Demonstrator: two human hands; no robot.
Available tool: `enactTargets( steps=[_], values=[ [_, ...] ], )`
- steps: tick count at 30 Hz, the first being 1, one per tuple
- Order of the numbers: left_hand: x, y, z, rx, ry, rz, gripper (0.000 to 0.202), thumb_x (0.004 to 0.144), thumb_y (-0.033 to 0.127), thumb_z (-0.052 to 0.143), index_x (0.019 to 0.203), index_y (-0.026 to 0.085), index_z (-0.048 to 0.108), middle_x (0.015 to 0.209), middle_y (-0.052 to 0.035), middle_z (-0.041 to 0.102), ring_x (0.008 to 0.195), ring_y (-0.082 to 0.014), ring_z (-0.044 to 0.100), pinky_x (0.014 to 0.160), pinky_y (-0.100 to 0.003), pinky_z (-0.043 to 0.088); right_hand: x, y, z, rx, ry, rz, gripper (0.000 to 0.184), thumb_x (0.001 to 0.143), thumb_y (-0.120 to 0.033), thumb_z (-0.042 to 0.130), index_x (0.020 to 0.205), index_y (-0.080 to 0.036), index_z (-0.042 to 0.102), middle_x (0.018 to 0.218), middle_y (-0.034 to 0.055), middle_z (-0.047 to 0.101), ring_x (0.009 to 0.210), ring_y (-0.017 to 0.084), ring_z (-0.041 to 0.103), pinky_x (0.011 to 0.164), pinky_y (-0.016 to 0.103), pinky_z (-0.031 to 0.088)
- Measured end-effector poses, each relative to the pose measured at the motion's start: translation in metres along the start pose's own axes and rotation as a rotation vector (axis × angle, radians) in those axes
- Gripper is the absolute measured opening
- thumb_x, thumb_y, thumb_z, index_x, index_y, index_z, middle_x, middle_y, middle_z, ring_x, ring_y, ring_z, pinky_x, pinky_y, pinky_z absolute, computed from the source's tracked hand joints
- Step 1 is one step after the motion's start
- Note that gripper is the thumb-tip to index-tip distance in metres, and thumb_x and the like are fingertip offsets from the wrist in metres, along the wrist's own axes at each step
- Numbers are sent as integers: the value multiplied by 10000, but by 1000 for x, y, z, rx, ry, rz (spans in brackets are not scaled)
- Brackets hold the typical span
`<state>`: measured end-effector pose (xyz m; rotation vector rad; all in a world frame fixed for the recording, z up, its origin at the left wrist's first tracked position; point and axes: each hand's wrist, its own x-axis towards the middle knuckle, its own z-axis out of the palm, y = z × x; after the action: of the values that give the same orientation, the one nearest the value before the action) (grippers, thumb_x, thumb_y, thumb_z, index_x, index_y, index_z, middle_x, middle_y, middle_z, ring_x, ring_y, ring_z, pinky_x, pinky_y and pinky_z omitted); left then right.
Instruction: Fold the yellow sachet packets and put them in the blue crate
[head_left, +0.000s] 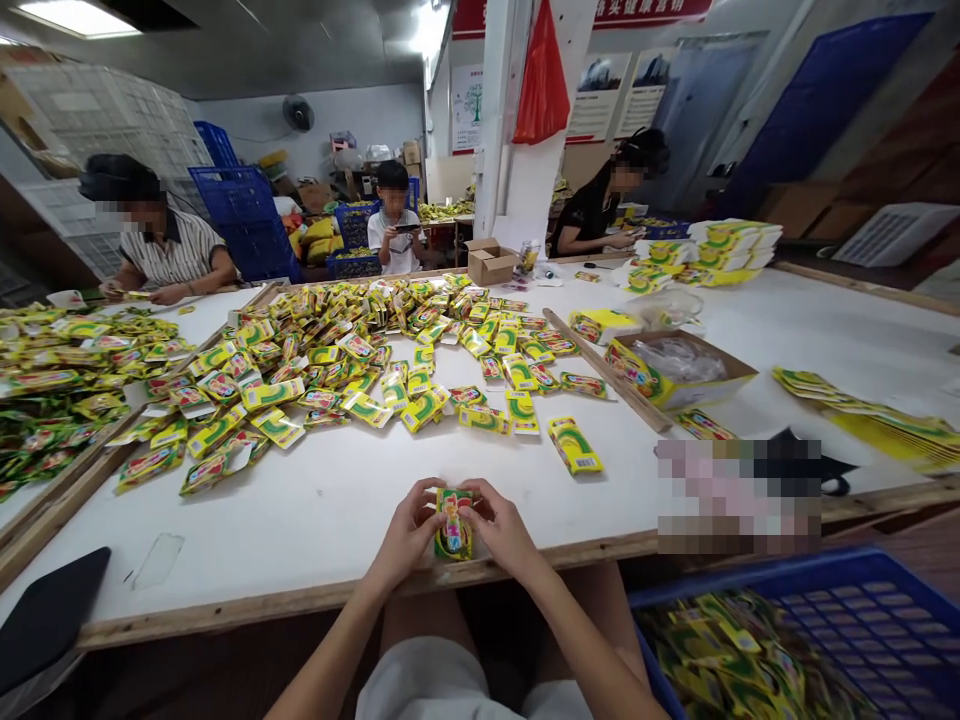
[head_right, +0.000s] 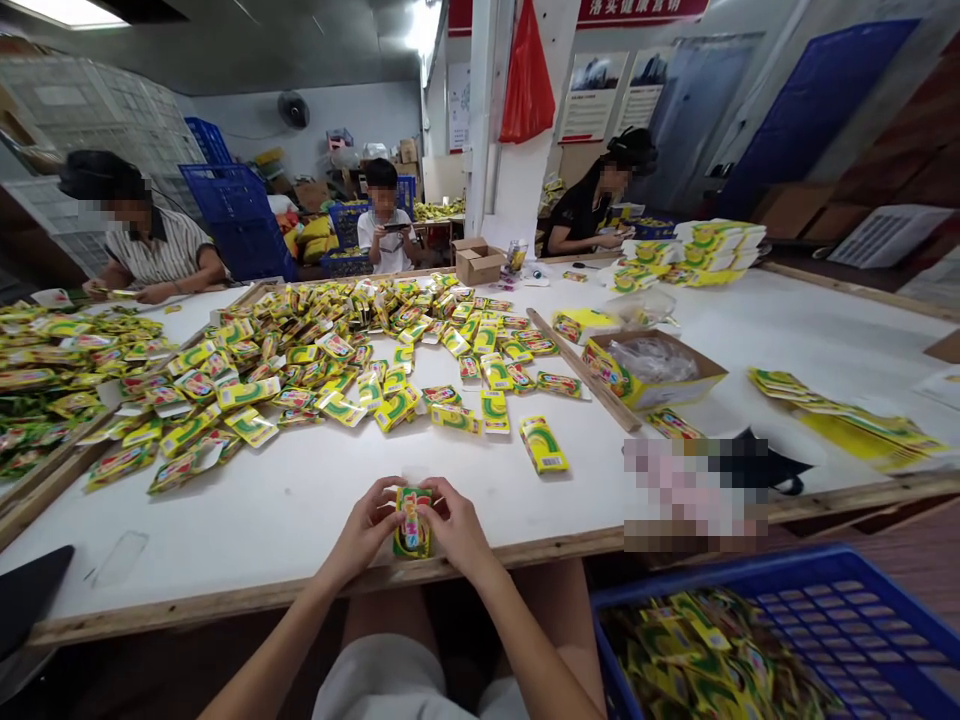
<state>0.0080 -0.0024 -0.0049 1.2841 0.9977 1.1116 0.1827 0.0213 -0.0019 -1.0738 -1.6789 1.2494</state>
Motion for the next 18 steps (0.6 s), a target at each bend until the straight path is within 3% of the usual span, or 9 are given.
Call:
enactTargets(
  steps=[5,8,10,14,18],
  values=[
    [10,-1,-6,79,55,48,220,822,290,592,951,125,524,943,-78,577,859,-156,571,770,-277,471,19,0,-2,-125,-11,-45,259,871,-347,458,768,-145,582,775,37,584,737,144,523,667,250,406],
    [13,0,-7,-28,72,89,326,804,265,617,1073,163,464,1007,-70,571,948,-175,572,834,-313,470,25,-3,4,-52,49,-56,185,846,-294,485,945,-156,559,826,35,598,768,148,561,719,265,443],
    [11,1,-7,-36,83,85,368,799,259,625,1112,172,452,1001,-67,584,925,-173,583,816,-308,471,23,-6,7,19,62,-70,241,845,-263,485,1063,-169,524,869,33,613,810,147,587,767,272,461],
    [5,4,-5,141,160,73,232,835,333,587,904,112,590,880,-79,616,814,-157,572,755,-270,458,14,-15,11,4,25,-84,197,853,-313,514,880,-153,625,916,53,628,866,149,592,775,257,469],
    [4,7,-2,138,210,50,258,824,342,602,915,100,614,855,-76,624,787,-151,561,729,-260,454,16,-21,12,-17,64,-44,228,837,-348,540,831,-138,629,827,50,626,768,142,581,724,255,465]
  ],
)
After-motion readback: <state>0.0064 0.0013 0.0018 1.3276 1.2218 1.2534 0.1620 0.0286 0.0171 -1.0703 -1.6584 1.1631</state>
